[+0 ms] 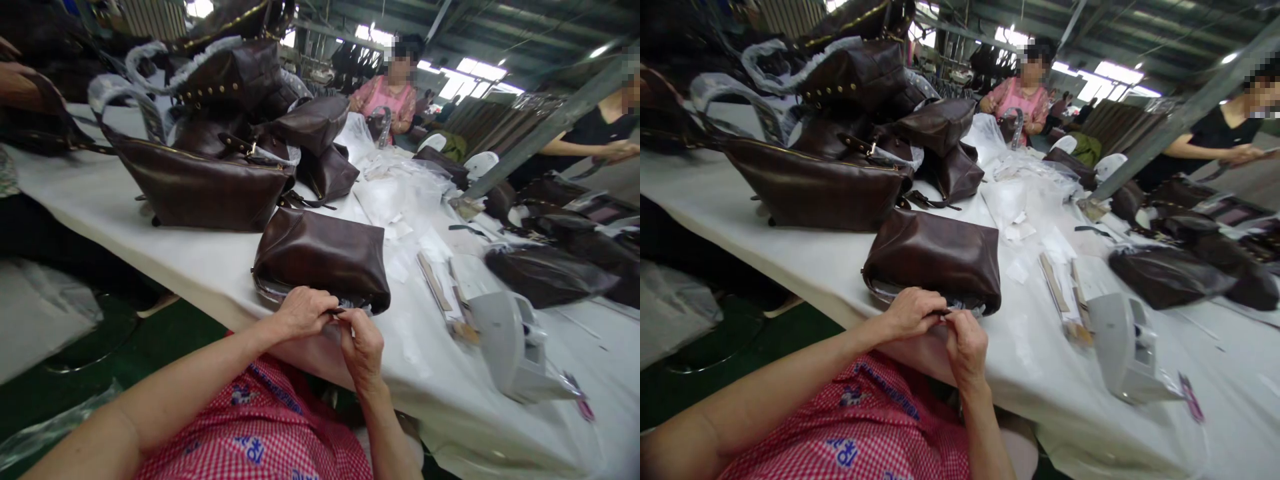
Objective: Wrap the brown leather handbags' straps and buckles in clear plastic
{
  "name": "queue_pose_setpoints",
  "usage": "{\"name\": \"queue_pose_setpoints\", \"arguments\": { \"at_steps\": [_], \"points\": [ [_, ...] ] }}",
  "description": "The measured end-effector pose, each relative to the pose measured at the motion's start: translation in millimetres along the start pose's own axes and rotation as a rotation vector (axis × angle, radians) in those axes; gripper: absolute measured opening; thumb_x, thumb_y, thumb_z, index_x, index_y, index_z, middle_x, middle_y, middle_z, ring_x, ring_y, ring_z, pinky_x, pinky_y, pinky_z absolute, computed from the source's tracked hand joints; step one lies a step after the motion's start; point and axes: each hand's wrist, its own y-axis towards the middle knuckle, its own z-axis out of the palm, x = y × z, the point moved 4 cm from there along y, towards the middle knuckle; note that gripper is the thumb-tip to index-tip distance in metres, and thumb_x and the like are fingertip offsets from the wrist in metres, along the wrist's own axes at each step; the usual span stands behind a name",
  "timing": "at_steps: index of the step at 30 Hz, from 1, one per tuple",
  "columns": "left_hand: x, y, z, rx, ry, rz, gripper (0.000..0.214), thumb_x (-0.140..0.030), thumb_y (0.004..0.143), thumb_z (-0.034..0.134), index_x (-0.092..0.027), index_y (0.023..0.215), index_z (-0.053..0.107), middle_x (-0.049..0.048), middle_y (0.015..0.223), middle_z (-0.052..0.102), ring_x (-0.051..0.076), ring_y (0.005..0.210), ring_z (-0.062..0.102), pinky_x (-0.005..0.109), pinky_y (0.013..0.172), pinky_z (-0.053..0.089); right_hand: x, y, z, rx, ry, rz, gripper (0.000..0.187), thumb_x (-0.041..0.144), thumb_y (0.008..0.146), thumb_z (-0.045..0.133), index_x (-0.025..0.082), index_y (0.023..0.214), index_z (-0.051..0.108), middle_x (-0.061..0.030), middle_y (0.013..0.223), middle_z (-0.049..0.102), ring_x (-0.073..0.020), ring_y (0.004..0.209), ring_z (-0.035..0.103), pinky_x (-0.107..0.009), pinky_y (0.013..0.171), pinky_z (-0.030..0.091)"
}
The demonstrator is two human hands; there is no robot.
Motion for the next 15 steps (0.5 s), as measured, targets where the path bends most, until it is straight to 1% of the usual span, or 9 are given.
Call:
{"name": "queue_pose_setpoints", "arguments": {
  "at_steps": [4, 7, 9, 11, 13, 15],
  "points": [
    [-2, -3, 6.4, -0.027, 0.026, 0.021, 0.008, -0.027, 0.086, 0.057, -0.023, 0.089, 0.062, -0.0011, 0.088, 0.067, 0.017, 0.081, 0.063, 0.025, 0.065, 0.041, -3, -7, 0, -0.004, 0.031, -0.051, 0.021, 0.008, 0.090, 0.047, 0.021, 0.080, 0.060, -0.0052, 0.083, 0.071, -0.0164, 0.078, 0.067, -0.028, 0.071, 0.054],
    [1, -5, 6.5, -0.015, 0.007, 0.044, 0.012, -0.031, 0.088, 0.056, -0.023, 0.091, 0.063, -0.0001, 0.089, 0.068, 0.018, 0.082, 0.063, 0.025, 0.067, 0.042, -4, -9, -1, 0.008, -0.002, -0.078, 0.021, 0.008, 0.090, 0.048, 0.021, 0.079, 0.060, -0.0063, 0.084, 0.071, -0.0166, 0.079, 0.067, -0.028, 0.071, 0.053],
    [3, -6, 3.9, 0.016, -0.065, 0.064, 0.015, -0.033, 0.089, 0.054, -0.023, 0.095, 0.064, -0.0005, 0.093, 0.069, 0.017, 0.085, 0.064, 0.024, 0.069, 0.042, -3, -9, -1, 0.020, -0.021, -0.103, 0.020, 0.008, 0.090, 0.049, 0.021, 0.078, 0.059, -0.0062, 0.083, 0.071, -0.0159, 0.078, 0.067, -0.027, 0.070, 0.053],
    [4, -5, 0.1, 0.058, -0.163, 0.068, 0.016, -0.030, 0.090, 0.052, -0.025, 0.098, 0.065, -0.0024, 0.098, 0.070, 0.016, 0.089, 0.064, 0.023, 0.072, 0.043, -3, -10, -1, 0.019, -0.026, -0.118, 0.021, 0.007, 0.090, 0.049, 0.021, 0.078, 0.059, -0.0059, 0.083, 0.070, -0.0150, 0.078, 0.067, -0.026, 0.070, 0.052],
    [5, -3, -3.9, 0.098, -0.225, 0.019, 0.015, -0.027, 0.089, 0.051, -0.027, 0.094, 0.065, -0.0043, 0.100, 0.070, 0.015, 0.091, 0.064, 0.022, 0.073, 0.042, -3, -10, -1, 0.009, -0.031, -0.129, 0.021, 0.007, 0.090, 0.049, 0.020, 0.078, 0.058, -0.0055, 0.083, 0.070, -0.0147, 0.078, 0.066, -0.025, 0.069, 0.051],
    [5, 1, -6.6, 0.137, -0.240, -0.068, 0.014, -0.025, 0.086, 0.052, -0.026, 0.087, 0.065, -0.0049, 0.096, 0.071, 0.015, 0.089, 0.064, 0.022, 0.070, 0.042, -2, -9, -2, 0.005, -0.064, -0.149, 0.020, 0.007, 0.090, 0.049, 0.021, 0.079, 0.059, -0.0052, 0.083, 0.071, -0.0146, 0.076, 0.066, -0.025, 0.069, 0.049]
  ]
}}
